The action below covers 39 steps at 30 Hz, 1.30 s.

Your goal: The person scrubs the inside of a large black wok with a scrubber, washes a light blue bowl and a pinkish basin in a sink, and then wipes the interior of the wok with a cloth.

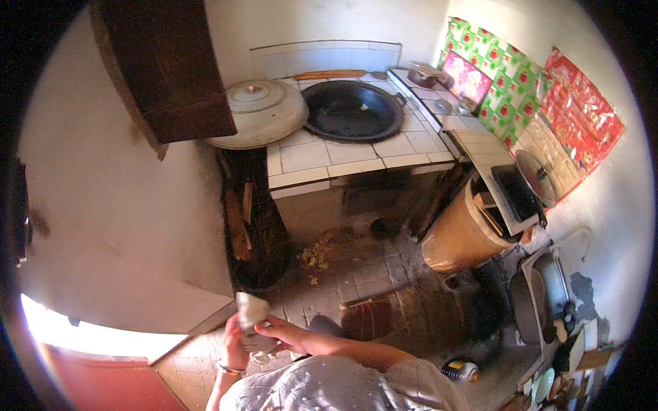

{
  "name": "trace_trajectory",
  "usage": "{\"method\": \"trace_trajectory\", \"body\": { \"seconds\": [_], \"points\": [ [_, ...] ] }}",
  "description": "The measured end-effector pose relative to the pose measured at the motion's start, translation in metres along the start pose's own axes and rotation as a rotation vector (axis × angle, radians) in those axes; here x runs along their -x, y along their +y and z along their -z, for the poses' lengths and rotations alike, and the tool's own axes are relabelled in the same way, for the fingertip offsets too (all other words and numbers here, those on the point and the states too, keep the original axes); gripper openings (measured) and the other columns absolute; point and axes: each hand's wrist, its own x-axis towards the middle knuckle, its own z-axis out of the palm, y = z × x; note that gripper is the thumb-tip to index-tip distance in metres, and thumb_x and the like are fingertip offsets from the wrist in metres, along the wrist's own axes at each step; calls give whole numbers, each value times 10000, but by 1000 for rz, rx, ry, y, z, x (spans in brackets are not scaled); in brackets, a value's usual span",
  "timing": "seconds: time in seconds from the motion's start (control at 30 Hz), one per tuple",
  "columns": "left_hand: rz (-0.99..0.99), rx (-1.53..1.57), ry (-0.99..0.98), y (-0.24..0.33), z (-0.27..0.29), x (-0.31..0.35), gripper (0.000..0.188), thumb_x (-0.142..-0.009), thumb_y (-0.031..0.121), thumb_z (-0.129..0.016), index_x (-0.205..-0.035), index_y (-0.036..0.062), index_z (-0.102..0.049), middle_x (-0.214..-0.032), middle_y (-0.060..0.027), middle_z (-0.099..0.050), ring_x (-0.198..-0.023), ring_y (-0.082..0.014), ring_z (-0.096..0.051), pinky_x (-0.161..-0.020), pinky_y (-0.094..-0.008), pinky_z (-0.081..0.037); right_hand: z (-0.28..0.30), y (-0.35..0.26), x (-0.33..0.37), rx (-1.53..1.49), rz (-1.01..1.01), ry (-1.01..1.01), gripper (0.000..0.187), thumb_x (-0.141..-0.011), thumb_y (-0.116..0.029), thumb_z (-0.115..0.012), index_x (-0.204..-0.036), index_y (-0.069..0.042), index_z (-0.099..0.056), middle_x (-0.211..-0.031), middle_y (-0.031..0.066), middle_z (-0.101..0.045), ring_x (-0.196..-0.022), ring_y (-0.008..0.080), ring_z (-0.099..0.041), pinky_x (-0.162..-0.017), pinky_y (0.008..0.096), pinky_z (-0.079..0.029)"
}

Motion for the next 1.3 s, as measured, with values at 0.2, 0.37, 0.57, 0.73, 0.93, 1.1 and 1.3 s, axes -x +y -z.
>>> {"method": "trace_trajectory", "body": {
  "seconds": [0.2,0.37,0.57,0.73,0.93,1.1,1.3],
  "points": [
    [345,150,-374,2,-61,-70,631,-770,48,-513,-1359,51,-286,-1363,-119,-337,-1229,-242,-357,-1014,-377,-282,55,-47,10,-432,164,49,386,-792,-244,-660,-1103,-100,-482,-1001,32,-566,-905,186,-572,-794,364,-489],
    [308,-248,-424,-14,-68,-137,553,-803,-4,-486,-1330,27,-324,-1268,-82,-422,-1145,-153,-414,-943,-297,-352,114,-69,-22,-239,110,83,443,-808,-230,-640,-1176,-87,-441,-1080,43,-557,-953,184,-564,-809,354,-480],
    [-237,300,183,6,-46,-250,388,-838,208,-492,-1185,35,-481,-1156,-108,-529,-1058,-247,-512,-923,-379,-405,180,-211,-46,33,81,-220,609,-791,-284,-651,-1282,-69,-363,-1058,56,-565,-915,139,-546,-794,278,-445],
    [-276,-396,81,85,-200,-360,210,-839,174,-489,-978,29,-549,-925,-88,-575,-844,-199,-553,-697,-320,-458,273,-324,-10,-35,242,195,479,-841,-181,-570,-1263,-56,-381,-1101,131,-554,-974,205,-554,-846,328,-455],
    [-277,-837,-909,-51,-340,-401,261,-789,103,-596,-1038,69,-527,-953,-97,-594,-816,-154,-578,-697,-298,-479,317,-342,77,508,438,412,398,-854,-206,-537,-1223,-88,-445,-1193,87,-506,-1084,171,-493,-912,311,-409],
    [145,-788,-929,-51,-352,-431,249,-796,157,-628,-1001,60,-526,-927,-33,-577,-840,-107,-532,-732,-258,-447,353,-269,110,88,312,422,581,-819,-222,-588,-1313,-84,-315,-1270,102,-434,-1161,262,-439,-982,407,-359],
    [94,-624,-940,-50,-352,-435,233,-798,170,-637,-950,58,-501,-817,-12,-541,-763,-82,-479,-687,-250,-432,286,-297,95,-418,683,557,490,-812,-139,-602,-1252,-63,-401,-1171,106,-506,-1048,247,-515,-875,405,-444]
  ]
}}
